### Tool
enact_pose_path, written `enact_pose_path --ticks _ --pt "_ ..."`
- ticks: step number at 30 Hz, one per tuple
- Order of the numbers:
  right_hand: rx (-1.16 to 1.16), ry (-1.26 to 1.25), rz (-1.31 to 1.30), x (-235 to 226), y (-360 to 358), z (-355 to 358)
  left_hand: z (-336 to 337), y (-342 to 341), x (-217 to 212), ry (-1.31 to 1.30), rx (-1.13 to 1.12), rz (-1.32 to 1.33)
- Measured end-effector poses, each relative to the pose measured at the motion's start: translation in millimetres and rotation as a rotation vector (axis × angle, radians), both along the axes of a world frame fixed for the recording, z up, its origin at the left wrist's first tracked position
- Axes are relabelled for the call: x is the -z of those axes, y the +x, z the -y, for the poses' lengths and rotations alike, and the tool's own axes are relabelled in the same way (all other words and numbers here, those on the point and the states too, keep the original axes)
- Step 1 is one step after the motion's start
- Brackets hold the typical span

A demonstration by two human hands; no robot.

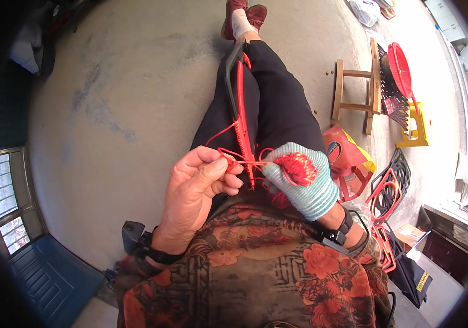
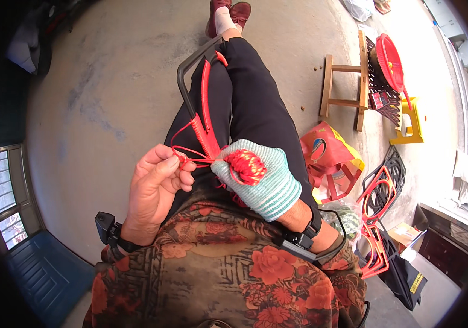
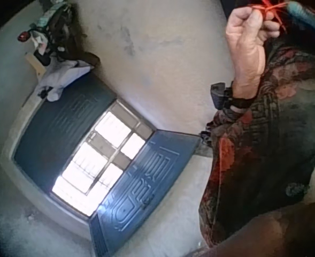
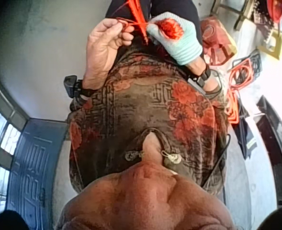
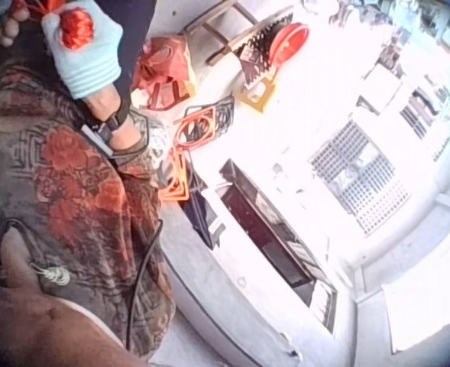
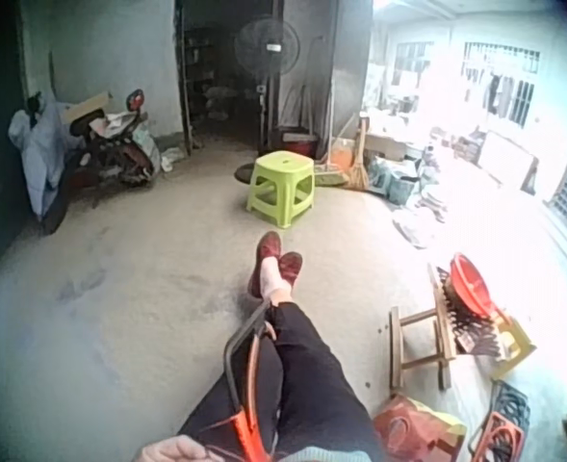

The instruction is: Winding red plastic ribbon around a red plastic hacksaw frame.

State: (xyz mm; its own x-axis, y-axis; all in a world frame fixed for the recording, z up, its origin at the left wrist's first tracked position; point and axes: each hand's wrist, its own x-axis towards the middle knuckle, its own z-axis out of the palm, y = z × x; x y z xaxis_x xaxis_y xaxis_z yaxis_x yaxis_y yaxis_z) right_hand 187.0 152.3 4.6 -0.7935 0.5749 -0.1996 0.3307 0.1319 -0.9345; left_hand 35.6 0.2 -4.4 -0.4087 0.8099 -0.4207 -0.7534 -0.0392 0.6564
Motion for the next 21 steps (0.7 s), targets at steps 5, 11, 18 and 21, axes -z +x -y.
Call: enact_pose_path --ticks 5,11,18,21 --pt "0.134 -0.264 -0.018 -1.5 4.8 2.1 -0.7 2.1 -1.5 -0.061 -0.029 -0.03" --pt "0.258 -0.431 -0.099 -2.7 10.7 -6.7 -1.1 4.6 -0.4 -0.089 0.0 -0.17" --pt "0.317 -0.345 -0.058 -5.7 13.7 -16.8 -2.6 6.3 -9.8 -0.177 -0.009 -0.384" --pt "0.246 -0.315 -0.039 -8.8 16.2 -17.5 -3.4 5.4 -9.4 -0.228 0.025 -0.521"
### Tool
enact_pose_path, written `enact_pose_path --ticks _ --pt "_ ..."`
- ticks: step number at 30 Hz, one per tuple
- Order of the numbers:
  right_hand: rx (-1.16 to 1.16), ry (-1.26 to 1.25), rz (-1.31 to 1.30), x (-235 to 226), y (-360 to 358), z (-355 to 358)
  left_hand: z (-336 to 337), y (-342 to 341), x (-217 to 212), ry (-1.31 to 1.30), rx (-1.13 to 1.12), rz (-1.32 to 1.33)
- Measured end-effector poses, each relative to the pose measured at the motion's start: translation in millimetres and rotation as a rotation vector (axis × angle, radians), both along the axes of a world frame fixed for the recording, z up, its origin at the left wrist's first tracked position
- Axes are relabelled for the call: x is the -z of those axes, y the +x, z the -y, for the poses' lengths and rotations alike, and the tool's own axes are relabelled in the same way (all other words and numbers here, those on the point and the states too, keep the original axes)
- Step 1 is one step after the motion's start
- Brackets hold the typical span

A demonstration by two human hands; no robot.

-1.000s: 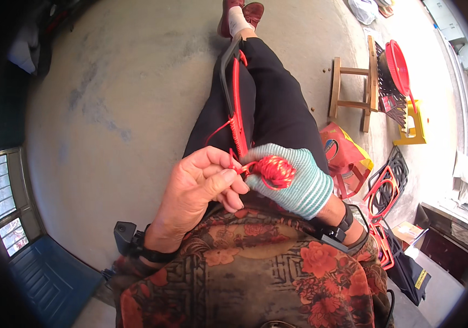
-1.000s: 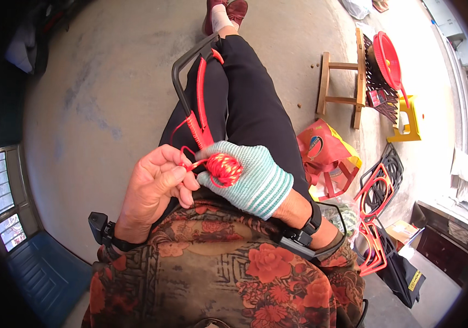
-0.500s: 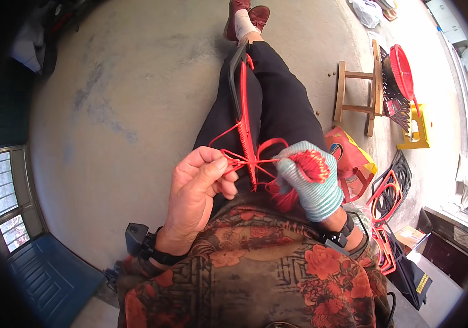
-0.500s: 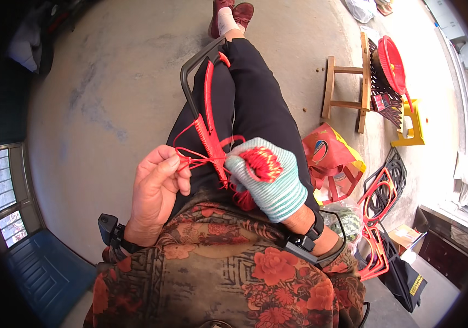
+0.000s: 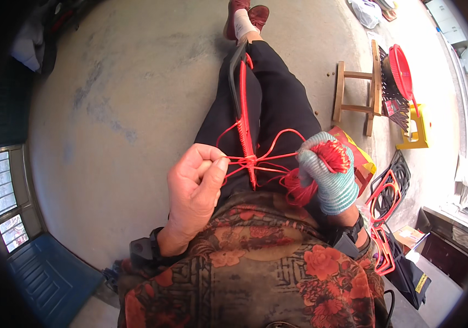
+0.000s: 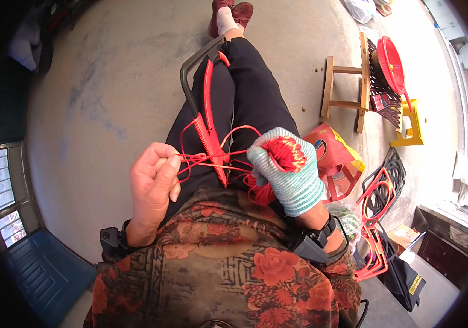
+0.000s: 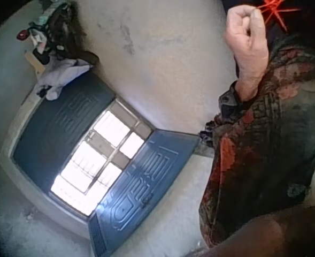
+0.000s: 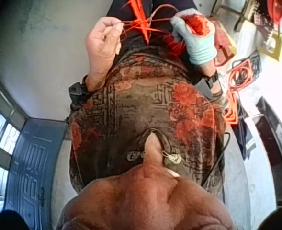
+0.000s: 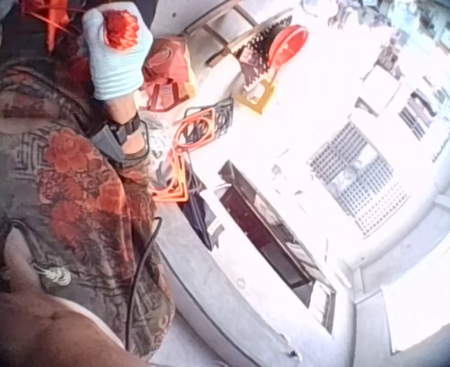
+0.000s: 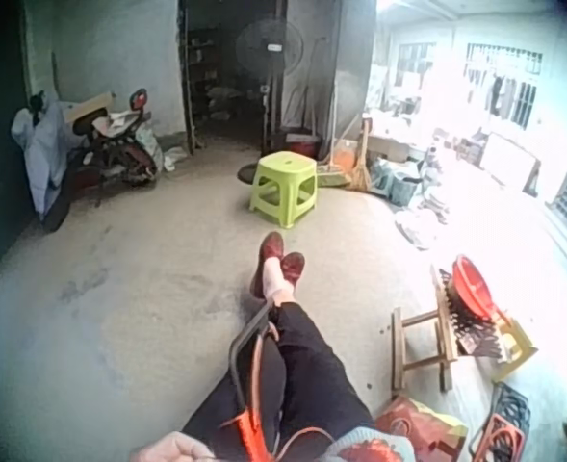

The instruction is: Winding red plastic ribbon around a red plastic hacksaw frame.

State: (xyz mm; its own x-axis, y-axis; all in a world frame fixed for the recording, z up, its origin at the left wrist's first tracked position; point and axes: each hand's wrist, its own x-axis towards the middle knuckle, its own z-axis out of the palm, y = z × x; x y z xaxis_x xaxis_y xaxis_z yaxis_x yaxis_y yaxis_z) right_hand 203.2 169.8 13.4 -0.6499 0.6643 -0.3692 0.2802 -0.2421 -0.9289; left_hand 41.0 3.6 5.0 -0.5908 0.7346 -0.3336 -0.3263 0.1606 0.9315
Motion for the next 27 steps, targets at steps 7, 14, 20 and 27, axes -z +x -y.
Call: enact_pose_path --ticks 7,14,20,27 --pt "0.046 -0.099 -0.06 1.7 -4.5 4.0 5.2 -2.2 -3.9 0.039 0.081 0.003" --pt "0.043 -0.075 -0.018 2.5 -12.2 0.0 4.1 -2.7 -9.5 -0.094 0.293 -0.212" --pt "0.212 0.078 -0.13 4.0 -5.9 -24.4 5.2 -6.1 -5.7 -0.085 0.179 0.073" --pt "-0.33 0.399 -0.119 -1.9 -15.1 -10.8 0.1 -3.2 -6.4 -0.057 0.139 0.252"
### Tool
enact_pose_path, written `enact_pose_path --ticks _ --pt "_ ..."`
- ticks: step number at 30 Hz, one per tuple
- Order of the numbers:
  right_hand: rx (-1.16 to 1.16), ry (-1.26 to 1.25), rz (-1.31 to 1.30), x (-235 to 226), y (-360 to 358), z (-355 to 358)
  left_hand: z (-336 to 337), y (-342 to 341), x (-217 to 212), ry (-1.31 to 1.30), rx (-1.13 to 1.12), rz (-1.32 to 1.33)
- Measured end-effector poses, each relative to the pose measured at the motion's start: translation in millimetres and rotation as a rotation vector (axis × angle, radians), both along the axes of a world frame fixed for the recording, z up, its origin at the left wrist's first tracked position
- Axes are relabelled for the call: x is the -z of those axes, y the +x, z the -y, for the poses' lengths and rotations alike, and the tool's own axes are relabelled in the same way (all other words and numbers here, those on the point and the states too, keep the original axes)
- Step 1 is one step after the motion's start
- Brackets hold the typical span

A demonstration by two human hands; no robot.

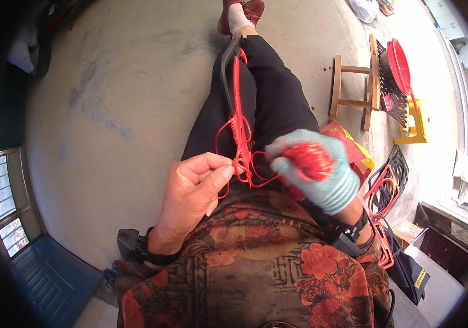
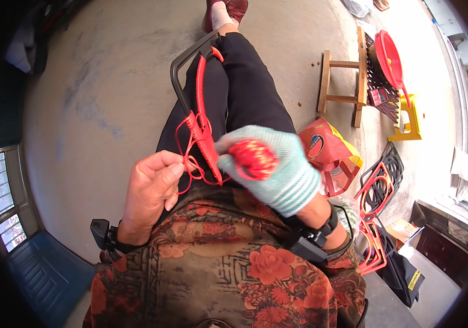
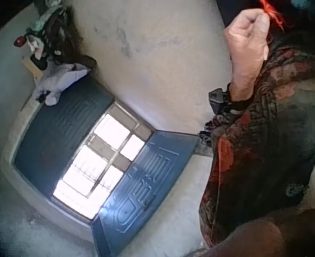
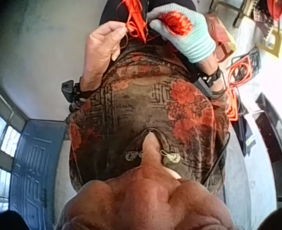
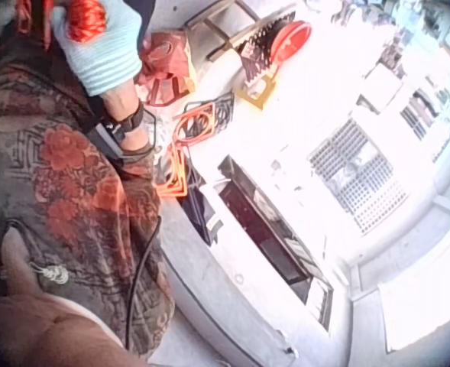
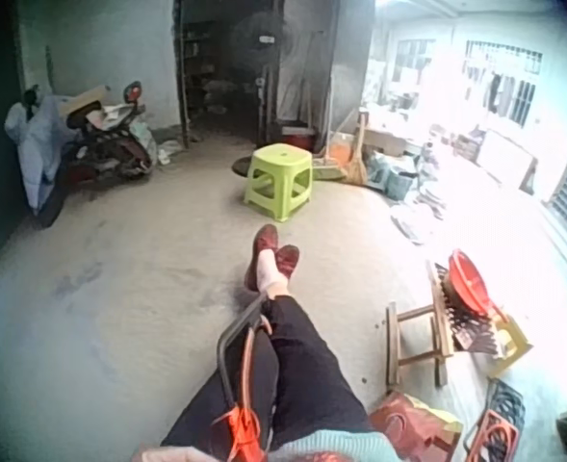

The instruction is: Winding red plastic ribbon around a red plastic hacksaw frame.

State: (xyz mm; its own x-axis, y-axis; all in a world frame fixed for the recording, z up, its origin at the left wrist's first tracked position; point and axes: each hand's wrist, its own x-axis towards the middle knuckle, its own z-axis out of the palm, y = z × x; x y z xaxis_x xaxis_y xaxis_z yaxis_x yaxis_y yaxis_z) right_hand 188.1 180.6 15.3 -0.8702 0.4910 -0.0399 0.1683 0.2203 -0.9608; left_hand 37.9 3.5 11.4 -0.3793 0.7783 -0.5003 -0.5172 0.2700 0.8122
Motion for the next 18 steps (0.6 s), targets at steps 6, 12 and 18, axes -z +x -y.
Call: enact_pose_path --ticks 6,12,18 --pt "-0.133 -0.053 0.016 14.5 -20.4 15.2 -2.2 -1.6 -0.2 0.012 0.049 -0.119" --pt "-0.152 -0.107 0.003 18.3 -22.2 15.6 -3.8 5.6 1.1 0.038 0.057 -0.505" --pt "-0.076 0.057 0.012 22.4 -20.4 20.0 -7.0 6.5 6.6 0.079 -0.002 -0.596"
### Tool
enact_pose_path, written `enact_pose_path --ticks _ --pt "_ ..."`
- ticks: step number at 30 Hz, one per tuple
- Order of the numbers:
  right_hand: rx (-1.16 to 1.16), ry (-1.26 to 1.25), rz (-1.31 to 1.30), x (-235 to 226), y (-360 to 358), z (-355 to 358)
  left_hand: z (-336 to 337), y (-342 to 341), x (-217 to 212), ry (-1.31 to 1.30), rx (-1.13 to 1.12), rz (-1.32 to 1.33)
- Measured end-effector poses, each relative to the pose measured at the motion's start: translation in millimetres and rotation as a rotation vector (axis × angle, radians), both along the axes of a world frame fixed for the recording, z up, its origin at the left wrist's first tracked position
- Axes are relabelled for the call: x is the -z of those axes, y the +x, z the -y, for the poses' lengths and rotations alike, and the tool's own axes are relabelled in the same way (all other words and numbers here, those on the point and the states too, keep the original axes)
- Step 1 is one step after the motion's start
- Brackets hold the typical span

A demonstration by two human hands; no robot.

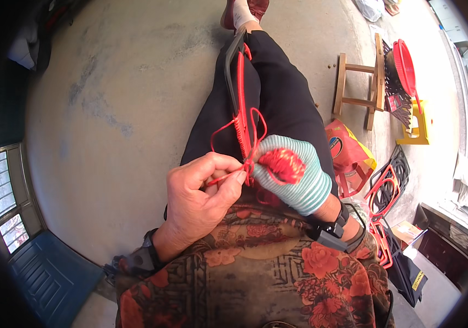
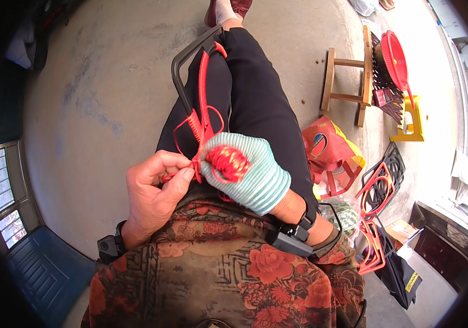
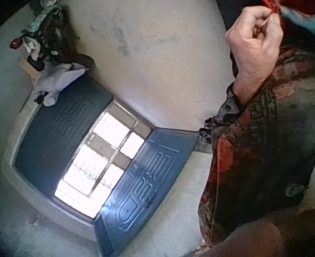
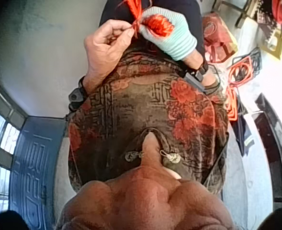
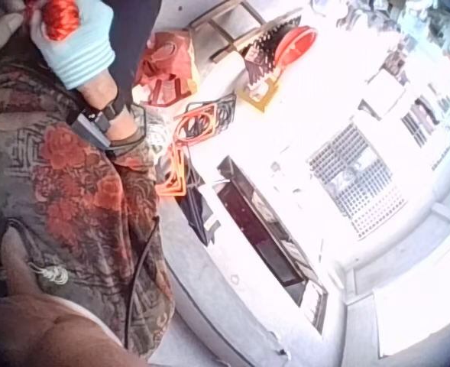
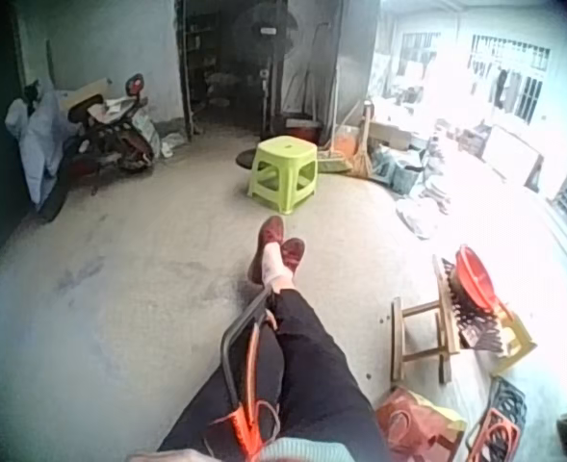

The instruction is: Winding red plastic ribbon around a red plastic hacksaw frame.

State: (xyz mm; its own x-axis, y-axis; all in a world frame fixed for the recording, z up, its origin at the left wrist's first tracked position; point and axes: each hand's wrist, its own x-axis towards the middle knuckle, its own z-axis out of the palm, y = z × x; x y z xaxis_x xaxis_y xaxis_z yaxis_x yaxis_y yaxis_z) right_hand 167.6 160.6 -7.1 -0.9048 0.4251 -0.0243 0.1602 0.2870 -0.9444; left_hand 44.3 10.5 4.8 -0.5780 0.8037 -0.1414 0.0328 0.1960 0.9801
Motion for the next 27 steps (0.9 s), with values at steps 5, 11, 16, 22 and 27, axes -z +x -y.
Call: enact_pose_path --ticks 5,11,16,22,27 --pt "-0.051 0.242 -0.19 6.2 2.1 0.3 2.2 1.3 3.7 0.009 -0.006 -0.071" --pt "0.114 0.053 -0.164 -8.4 7.6 -3.9 3.4 -7.1 0.3 0.014 0.109 -0.449" --pt "-0.054 0.0 -0.09 -9.3 5.7 -5.8 3.7 -9.7 -5.4 0.02 0.147 -0.578" --pt "0.098 -0.001 -0.133 2.5 1.7 5.8 5.7 -2.3 -16.4 0.095 -0.184 -0.711" --pt "0.102 0.066 -0.115 -7.8 1.0 11.0 0.9 0.9 -15.8 0.052 -0.07 -0.575"
